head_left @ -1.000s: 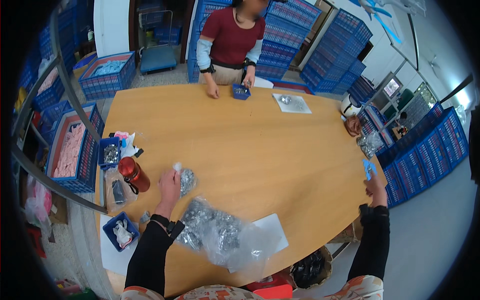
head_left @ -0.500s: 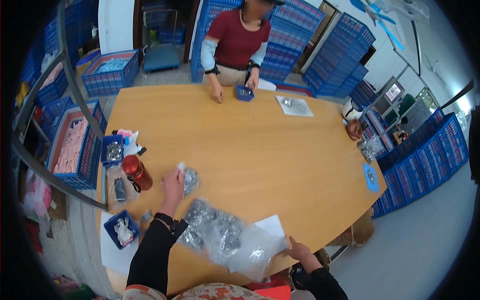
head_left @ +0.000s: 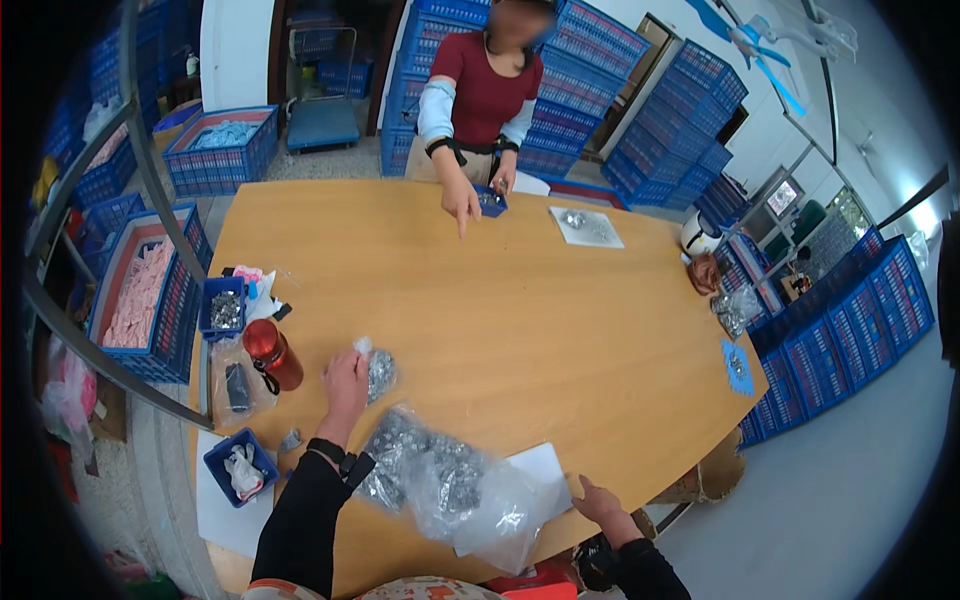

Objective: The person packs small metallic items into clear plastic bags at a wooden table. They open the bags, pour the items in, and seal them, occasionally moving the sealed bags aside.

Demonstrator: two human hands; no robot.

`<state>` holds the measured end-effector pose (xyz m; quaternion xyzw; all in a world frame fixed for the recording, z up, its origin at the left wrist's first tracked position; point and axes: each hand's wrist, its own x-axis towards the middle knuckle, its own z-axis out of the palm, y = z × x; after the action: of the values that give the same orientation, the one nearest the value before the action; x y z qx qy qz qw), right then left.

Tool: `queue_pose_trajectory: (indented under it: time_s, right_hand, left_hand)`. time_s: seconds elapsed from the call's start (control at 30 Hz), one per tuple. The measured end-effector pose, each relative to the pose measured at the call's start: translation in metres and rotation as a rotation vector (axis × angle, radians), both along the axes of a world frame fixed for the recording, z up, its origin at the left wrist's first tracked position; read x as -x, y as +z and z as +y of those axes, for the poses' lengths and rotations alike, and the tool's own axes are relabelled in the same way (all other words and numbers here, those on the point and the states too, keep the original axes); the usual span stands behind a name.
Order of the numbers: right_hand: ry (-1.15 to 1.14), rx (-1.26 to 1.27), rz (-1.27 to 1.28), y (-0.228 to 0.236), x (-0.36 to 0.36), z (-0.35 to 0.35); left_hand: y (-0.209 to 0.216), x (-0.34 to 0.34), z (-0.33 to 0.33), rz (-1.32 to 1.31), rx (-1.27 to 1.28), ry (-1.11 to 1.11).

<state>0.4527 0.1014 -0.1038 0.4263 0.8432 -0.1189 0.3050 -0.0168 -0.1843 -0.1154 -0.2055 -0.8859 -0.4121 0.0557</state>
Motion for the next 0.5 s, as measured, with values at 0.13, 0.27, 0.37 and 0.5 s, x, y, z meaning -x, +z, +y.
queue_pose_trajectory:
  time_s: [0.13,0.27,0.37,0.5]
  right_hand:
    - [-0.029,0.016,0.094,0.000,0.010,-0.001]
    - [-0.039,0.170,0.528,-0.006,0.052,-0.031]
    - [0.048,0.136,0.510,0.004,0.069,-0.052]
    - [0.134,0.041,0.253,-0.013,0.053,-0.018]
  left_hand:
    - [0.002,-0.003,0.004,0.041,-0.048,0.001]
    - [-0.013,-0.016,-0.021,0.003,0.087,0.011]
    - [-0.006,0.018,0.003,0.105,-0.038,0.000]
    - [-0.020,0.005,0.003,0.077,0.033,0.021]
